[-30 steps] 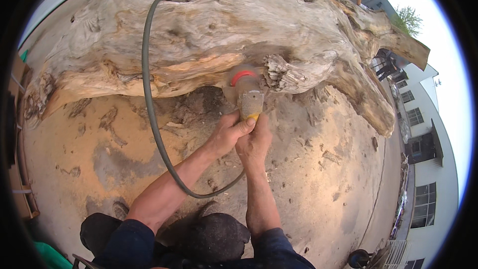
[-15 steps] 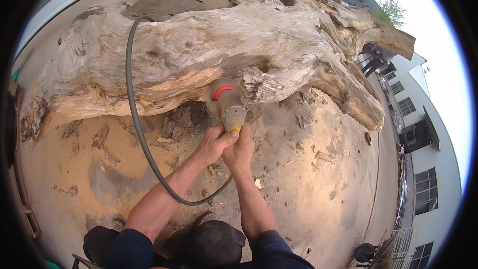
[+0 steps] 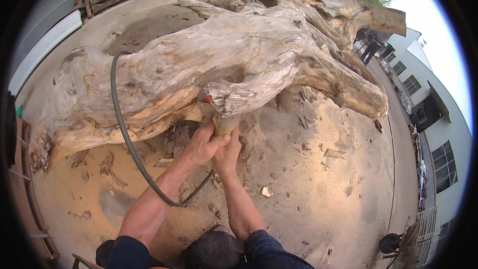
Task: The person uses a pneumatic angle grinder to smooth and shape the surface of a large, irregular log lying on the ground. Another person occasionally uses a long metal rod to assist with the work.
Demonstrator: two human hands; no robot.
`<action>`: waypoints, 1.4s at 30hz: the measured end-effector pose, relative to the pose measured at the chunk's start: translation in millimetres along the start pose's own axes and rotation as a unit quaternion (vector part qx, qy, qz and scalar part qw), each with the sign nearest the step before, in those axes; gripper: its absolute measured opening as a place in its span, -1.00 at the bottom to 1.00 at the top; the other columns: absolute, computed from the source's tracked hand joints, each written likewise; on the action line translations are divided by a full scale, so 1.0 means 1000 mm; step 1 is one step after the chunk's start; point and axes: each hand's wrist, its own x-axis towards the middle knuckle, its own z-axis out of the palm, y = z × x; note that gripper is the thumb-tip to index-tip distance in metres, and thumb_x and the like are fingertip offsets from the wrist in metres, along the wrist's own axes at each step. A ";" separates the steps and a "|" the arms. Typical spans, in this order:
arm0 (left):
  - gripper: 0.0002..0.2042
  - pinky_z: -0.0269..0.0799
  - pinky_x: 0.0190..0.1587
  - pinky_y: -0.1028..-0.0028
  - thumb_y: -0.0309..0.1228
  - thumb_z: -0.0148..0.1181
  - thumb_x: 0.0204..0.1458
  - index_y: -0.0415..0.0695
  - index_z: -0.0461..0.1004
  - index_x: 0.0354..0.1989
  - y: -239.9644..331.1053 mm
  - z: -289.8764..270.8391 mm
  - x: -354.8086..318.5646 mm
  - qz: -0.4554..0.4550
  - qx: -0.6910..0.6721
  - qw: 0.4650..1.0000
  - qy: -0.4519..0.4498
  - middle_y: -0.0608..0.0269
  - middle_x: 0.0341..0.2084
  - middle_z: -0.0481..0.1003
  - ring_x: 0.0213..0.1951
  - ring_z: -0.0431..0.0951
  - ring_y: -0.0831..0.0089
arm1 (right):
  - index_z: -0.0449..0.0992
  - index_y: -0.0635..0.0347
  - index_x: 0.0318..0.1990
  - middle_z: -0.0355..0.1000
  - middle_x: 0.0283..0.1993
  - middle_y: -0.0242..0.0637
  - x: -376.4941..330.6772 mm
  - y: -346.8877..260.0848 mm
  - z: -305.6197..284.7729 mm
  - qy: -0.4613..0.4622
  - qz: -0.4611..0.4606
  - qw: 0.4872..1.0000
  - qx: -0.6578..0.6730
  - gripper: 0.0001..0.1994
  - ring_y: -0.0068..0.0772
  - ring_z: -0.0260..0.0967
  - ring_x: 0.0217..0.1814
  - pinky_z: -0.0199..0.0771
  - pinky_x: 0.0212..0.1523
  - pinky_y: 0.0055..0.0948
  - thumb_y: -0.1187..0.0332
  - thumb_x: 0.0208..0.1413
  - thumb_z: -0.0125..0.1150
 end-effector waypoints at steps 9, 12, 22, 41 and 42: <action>-0.40 0.33 0.21 0.18 -0.04 0.22 0.20 -0.29 0.38 0.23 0.005 -0.019 -0.010 -0.061 0.042 0.997 -0.010 -0.13 0.06 0.53 0.14 0.49 0.07 | 0.31 0.29 0.24 0.54 0.05 -0.19 -0.007 -0.004 0.015 -0.025 0.071 0.997 0.027 -0.43 -0.40 0.47 0.03 0.48 0.08 -0.34 0.29 0.15 0.39; -0.41 0.35 0.19 0.18 -0.04 0.20 0.22 -0.30 0.38 0.22 -0.002 -0.009 -0.048 -0.055 0.026 0.998 0.025 -0.11 0.06 0.52 0.12 0.50 0.11 | 0.34 0.26 0.15 0.58 -0.10 0.05 -0.031 0.000 0.001 -0.112 0.025 0.991 -0.063 -0.52 0.05 0.62 -0.07 0.56 -0.10 -0.23 0.25 0.17 0.32; -0.45 0.40 0.13 0.18 -0.06 0.22 0.19 -0.30 0.43 0.14 0.016 -0.009 -0.036 -0.069 0.062 0.995 0.046 -0.16 -0.02 0.54 0.08 0.55 -0.02 | 0.36 0.27 0.16 0.58 -0.07 -0.07 -0.021 -0.021 0.005 -0.070 0.040 0.996 0.049 -0.54 -0.33 0.55 -0.04 0.51 -0.02 -0.33 0.29 0.17 0.33; -0.49 0.44 0.02 0.29 -0.07 0.21 0.26 -0.34 0.43 0.10 0.047 -0.028 -0.074 -0.037 -0.020 0.988 0.145 0.00 -0.10 0.57 -0.06 0.56 0.28 | 0.38 0.29 0.04 0.58 -0.23 0.10 -0.030 -0.085 0.014 -0.165 0.009 0.986 -0.032 -0.65 0.12 0.63 -0.16 0.56 -0.20 -0.16 0.32 0.18 0.28; -0.48 0.44 0.01 0.30 -0.07 0.20 0.26 -0.34 0.43 0.10 0.049 -0.029 -0.074 -0.042 -0.014 0.990 0.137 0.02 -0.11 0.57 -0.07 0.55 0.30 | 0.38 0.29 0.03 0.58 -0.24 0.10 -0.031 -0.088 0.014 -0.166 0.019 0.985 -0.039 -0.65 0.12 0.63 -0.16 0.56 -0.21 -0.16 0.32 0.18 0.28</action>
